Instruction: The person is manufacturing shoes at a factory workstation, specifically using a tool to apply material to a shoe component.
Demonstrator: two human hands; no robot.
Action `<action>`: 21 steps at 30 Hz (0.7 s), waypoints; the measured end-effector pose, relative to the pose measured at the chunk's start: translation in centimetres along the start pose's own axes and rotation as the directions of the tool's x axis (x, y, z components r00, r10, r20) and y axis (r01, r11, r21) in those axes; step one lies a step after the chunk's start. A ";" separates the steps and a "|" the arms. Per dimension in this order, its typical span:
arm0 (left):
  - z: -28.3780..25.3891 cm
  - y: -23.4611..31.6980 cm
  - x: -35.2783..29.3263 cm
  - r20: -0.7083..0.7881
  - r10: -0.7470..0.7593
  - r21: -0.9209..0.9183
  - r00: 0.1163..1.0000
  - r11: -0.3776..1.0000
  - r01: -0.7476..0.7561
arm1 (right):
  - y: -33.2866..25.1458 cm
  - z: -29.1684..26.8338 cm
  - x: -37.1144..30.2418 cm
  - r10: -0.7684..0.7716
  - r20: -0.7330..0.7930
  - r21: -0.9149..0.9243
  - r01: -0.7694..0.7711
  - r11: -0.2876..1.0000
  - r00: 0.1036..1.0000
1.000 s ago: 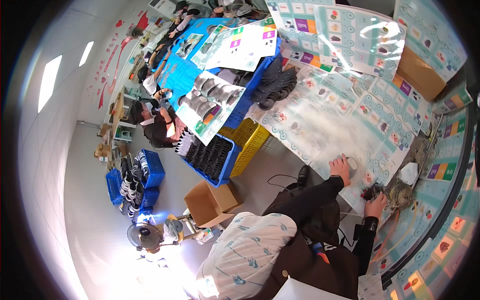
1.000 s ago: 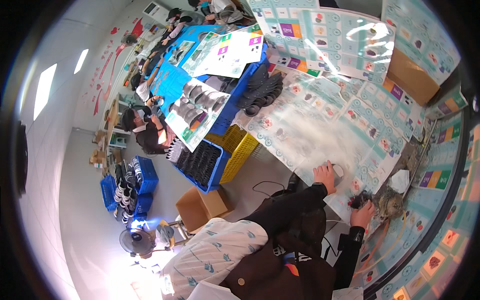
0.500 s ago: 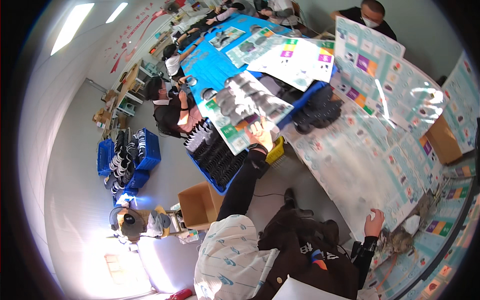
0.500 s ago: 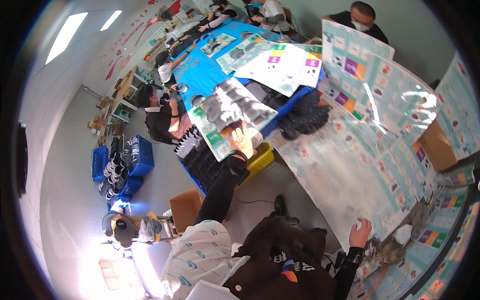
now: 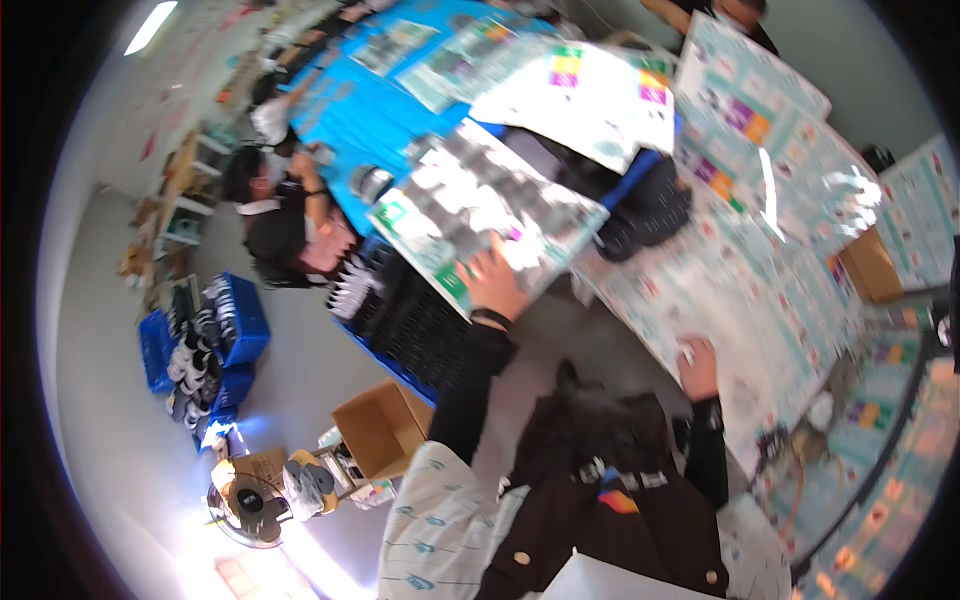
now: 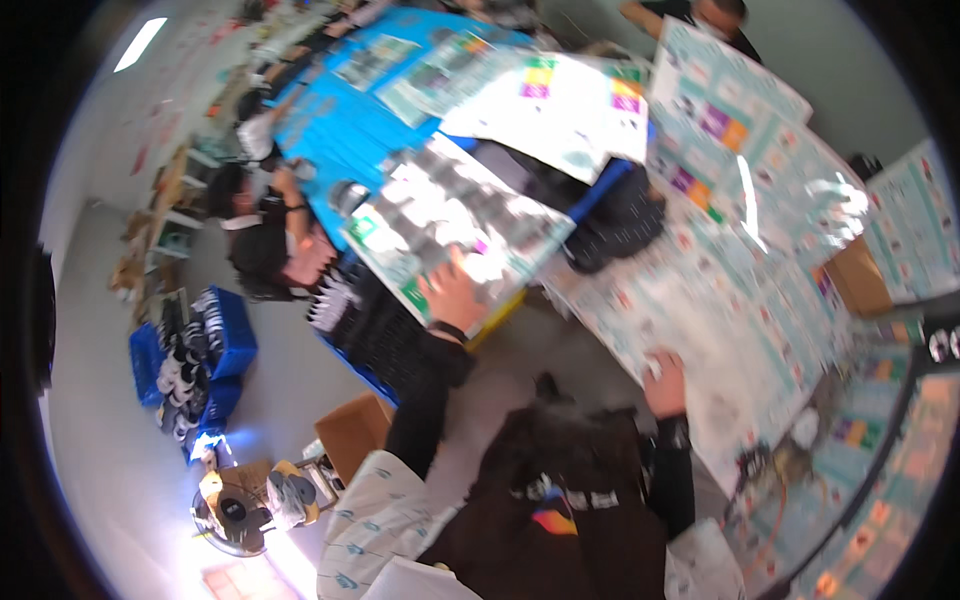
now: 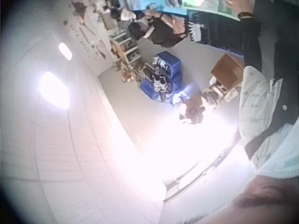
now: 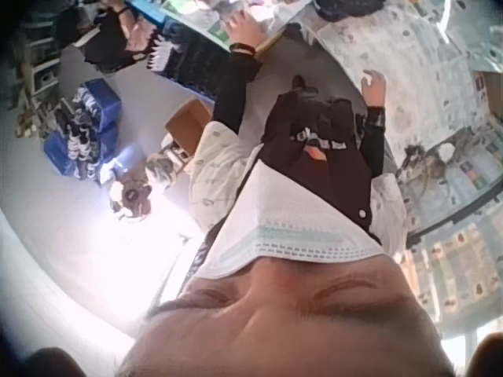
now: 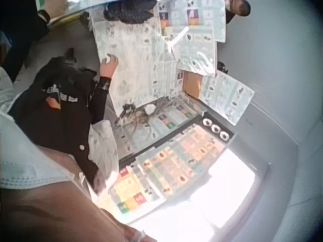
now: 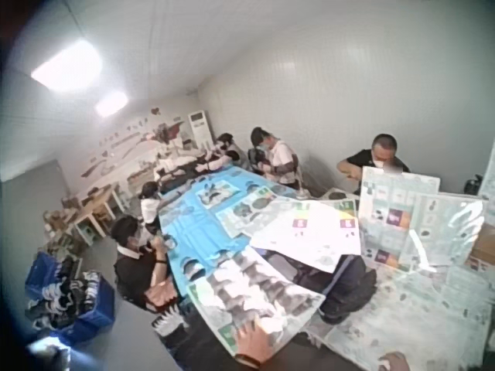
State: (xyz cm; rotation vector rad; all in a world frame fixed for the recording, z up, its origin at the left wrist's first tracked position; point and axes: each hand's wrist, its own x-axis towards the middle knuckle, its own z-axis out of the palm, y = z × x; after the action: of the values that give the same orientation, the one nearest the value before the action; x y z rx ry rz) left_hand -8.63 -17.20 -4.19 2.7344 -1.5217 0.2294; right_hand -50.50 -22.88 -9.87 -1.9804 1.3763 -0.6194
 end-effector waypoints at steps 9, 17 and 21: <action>1.3 0.4 1.6 -0.030 0.086 -0.142 0.996 0.986 -0.089 | -2.5 2.8 3.0 0.039 0.091 0.020 -0.041 0.999 0.995; 0.0 0.4 2.1 0.055 0.049 -0.216 0.997 0.976 -0.036 | 0.3 7.4 11.3 -0.017 0.104 0.140 0.002 0.990 0.994; -3.0 -0.8 -2.4 -0.104 -0.046 -0.344 0.993 0.939 0.008 | -0.6 10.1 18.0 0.002 -0.013 -0.030 -0.003 1.000 1.000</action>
State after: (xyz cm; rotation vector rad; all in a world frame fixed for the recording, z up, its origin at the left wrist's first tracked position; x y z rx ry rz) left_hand -9.57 -14.49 -1.50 2.4251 -1.3478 0.1007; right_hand -36.98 -37.27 -16.01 -2.0011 1.4031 -0.6154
